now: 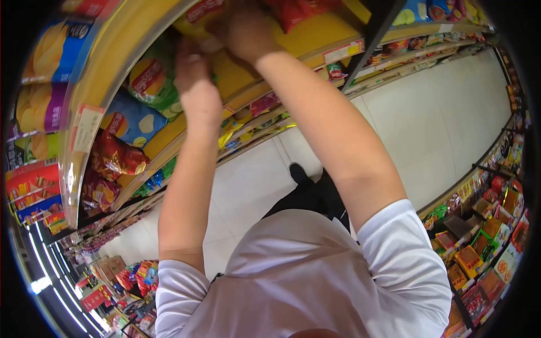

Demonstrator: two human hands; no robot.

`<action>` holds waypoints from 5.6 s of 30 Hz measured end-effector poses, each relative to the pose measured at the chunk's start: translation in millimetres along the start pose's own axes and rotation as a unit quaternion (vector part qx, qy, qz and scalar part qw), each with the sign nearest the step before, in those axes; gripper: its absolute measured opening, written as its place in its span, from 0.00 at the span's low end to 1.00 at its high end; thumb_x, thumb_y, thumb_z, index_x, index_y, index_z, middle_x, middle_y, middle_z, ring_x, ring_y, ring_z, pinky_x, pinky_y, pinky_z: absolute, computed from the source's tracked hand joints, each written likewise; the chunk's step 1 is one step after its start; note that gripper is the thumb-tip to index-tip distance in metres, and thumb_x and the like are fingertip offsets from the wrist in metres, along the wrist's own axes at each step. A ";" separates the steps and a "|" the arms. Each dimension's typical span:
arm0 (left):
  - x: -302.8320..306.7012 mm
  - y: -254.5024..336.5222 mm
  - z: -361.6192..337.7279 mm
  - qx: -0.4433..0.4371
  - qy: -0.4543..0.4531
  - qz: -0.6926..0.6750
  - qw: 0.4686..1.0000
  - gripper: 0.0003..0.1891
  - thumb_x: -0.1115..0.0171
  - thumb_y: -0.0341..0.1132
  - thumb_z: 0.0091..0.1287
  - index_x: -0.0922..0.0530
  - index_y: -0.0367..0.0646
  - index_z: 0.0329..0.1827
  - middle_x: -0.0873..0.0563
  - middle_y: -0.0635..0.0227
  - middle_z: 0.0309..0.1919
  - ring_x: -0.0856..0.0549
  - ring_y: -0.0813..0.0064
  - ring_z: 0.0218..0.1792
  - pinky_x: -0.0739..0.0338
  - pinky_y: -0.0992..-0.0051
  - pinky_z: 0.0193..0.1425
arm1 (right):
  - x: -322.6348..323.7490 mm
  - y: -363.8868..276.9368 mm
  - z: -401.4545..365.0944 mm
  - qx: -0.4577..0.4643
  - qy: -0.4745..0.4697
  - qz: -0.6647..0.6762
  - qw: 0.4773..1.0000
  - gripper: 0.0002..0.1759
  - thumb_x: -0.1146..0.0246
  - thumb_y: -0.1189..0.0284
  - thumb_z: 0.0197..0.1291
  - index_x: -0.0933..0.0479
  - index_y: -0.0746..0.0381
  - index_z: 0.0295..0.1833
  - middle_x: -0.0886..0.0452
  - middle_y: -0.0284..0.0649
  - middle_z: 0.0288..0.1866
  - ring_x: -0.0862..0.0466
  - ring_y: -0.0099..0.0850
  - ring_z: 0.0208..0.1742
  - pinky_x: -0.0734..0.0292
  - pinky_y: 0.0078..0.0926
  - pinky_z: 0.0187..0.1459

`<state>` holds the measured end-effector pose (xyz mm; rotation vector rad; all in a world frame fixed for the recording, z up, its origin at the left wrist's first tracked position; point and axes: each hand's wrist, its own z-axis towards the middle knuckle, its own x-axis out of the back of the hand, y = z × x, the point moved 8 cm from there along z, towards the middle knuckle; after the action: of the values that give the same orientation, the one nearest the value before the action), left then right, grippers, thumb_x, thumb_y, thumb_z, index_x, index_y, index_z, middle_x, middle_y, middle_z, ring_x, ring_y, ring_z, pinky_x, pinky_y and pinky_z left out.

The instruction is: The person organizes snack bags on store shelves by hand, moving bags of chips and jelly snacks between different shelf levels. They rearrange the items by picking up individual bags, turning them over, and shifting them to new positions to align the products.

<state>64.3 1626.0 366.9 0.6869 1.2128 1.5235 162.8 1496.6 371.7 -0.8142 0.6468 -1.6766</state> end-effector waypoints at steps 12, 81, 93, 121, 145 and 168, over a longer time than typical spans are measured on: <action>-67.6 -17.7 -15.2 -0.090 -0.281 0.551 0.781 0.34 0.45 0.47 0.80 0.40 0.39 0.83 0.40 0.46 0.83 0.44 0.58 0.85 0.50 0.66 0.87 | 113.8 10.8 18.1 0.080 0.035 -0.235 0.968 0.32 0.36 0.84 0.61 0.29 0.65 0.72 0.23 0.59 0.68 0.19 0.55 0.62 0.21 0.41 0.64; 123.4 27.6 -77.5 -0.073 -0.061 0.290 0.952 0.29 0.36 0.33 0.69 0.29 0.41 0.75 0.34 0.45 0.78 0.29 0.46 0.76 0.25 0.61 0.70 | -79.3 -43.3 -79.3 -0.085 -0.277 0.099 0.952 0.44 0.32 0.80 0.64 0.46 0.70 0.81 0.31 0.56 0.77 0.27 0.42 0.76 0.32 0.35 0.76; 242.7 58.1 -90.7 -0.148 0.181 0.414 0.880 0.31 0.35 0.34 0.68 0.31 0.35 0.74 0.27 0.41 0.70 0.29 0.41 0.72 0.35 0.56 0.78 | -128.9 -134.5 -157.3 0.006 -0.394 0.105 0.913 0.32 0.33 0.75 0.66 0.31 0.66 0.75 0.33 0.54 0.80 0.22 0.46 0.71 0.17 0.39 0.65; 425.6 69.9 -75.8 -0.004 0.069 0.517 0.853 0.46 0.26 0.48 0.63 0.37 0.35 0.80 0.21 0.42 0.66 0.25 0.41 0.70 0.28 0.54 0.74 | -294.0 -193.8 -180.8 -0.241 -0.296 0.207 0.901 0.28 0.38 0.72 0.75 0.35 0.63 0.77 0.18 0.40 0.62 0.17 0.23 0.47 0.20 0.21 0.40; 455.8 65.2 -63.2 -0.077 0.047 0.342 0.935 0.18 0.34 0.34 0.67 0.18 0.41 0.59 0.09 0.60 0.45 0.09 0.61 0.48 0.16 0.62 0.57 | -329.8 -181.6 -156.8 -0.158 -0.168 0.143 0.963 0.22 0.30 0.78 0.66 0.30 0.61 0.62 0.14 0.36 0.48 0.13 0.29 0.44 0.17 0.27 0.44; 427.9 193.1 18.7 -0.221 -0.024 0.663 0.715 0.21 0.42 0.32 0.76 0.25 0.43 0.72 0.16 0.53 0.63 0.17 0.59 0.61 0.24 0.59 0.67 | -359.8 -231.7 -211.7 0.077 -0.170 -0.177 0.966 0.20 0.34 0.67 0.64 0.20 0.52 0.62 0.18 0.51 0.65 0.18 0.53 0.63 0.19 0.49 0.58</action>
<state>-122.2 2040.3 486.5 1.3646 0.0606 2.7797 -86.4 1903.4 352.6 -1.1194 0.1348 -1.8170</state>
